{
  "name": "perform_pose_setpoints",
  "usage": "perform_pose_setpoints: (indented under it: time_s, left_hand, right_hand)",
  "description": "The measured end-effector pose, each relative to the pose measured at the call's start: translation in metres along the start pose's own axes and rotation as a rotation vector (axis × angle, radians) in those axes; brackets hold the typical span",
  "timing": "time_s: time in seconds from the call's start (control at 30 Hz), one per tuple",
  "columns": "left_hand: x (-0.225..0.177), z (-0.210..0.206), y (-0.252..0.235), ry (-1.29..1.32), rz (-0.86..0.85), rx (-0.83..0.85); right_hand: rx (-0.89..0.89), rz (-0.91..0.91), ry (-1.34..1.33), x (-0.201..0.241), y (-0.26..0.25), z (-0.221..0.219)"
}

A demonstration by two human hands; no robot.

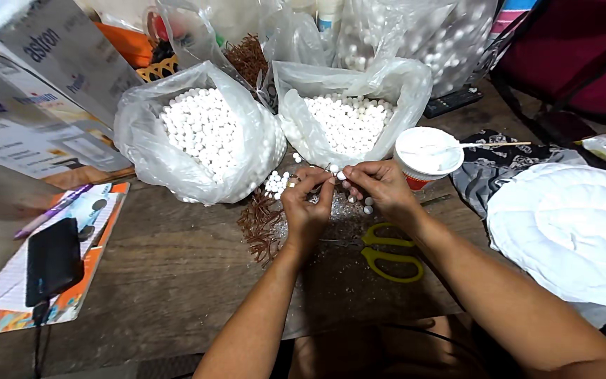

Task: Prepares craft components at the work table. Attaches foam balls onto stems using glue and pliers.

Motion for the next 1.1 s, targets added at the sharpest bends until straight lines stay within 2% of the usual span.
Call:
perform_pose_setpoints:
  time_s: [0.13,0.2,0.3,0.37,0.5,0.67,0.77,0.9,1.0,1.1]
  left_hand:
    - [0.008,0.007,-0.007,0.293,0.357,-0.05]
    - [0.013,0.007,-0.009,0.486,0.529,-0.097]
    - [0.013,-0.002,-0.006,0.725,0.705,-0.127]
    - [0.013,-0.007,-0.002,0.809,0.76,-0.105]
    - [0.014,-0.012,0.002,0.854,0.801,-0.077]
    - [0.011,-0.009,0.002,0.715,0.817,-0.131]
    - [0.006,-0.006,0.002,0.538,0.698,-0.164]
    - [-0.001,-0.004,0.003,0.388,0.446,-0.136]
    - [0.0,-0.005,0.003,0.365,0.403,-0.129]
    - [0.0,-0.006,0.003,0.342,0.424,-0.097]
  right_hand:
    - [-0.067,-0.033,-0.037,0.0,-0.002,0.003]
    - [-0.023,-0.066,-0.051,-0.003,-0.003,0.0]
    - [0.092,-0.099,-0.017,-0.004,0.0,-0.012]
    - [0.123,-0.094,-0.023,-0.005,0.002,-0.019]
    - [0.116,0.015,-0.071,-0.007,0.003,-0.026]
    - [0.01,0.036,-0.079,-0.006,0.004,-0.024]
    - [-0.039,0.013,-0.057,-0.006,0.004,-0.021]
    - [-0.06,0.109,0.031,-0.007,0.004,-0.02]
    - [-0.053,0.24,0.163,-0.007,0.006,-0.022]
    - [-0.039,0.254,0.224,-0.006,0.007,-0.023]
Point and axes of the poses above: each hand's wrist, its own y-axis away from the middle knuckle, its own z-axis out of the back of the hand, x = y × z, the point moved 4 cm from there along -y, towards the middle knuckle, and after that the axes turned 1 degree about -z, right-handed, at the moved point
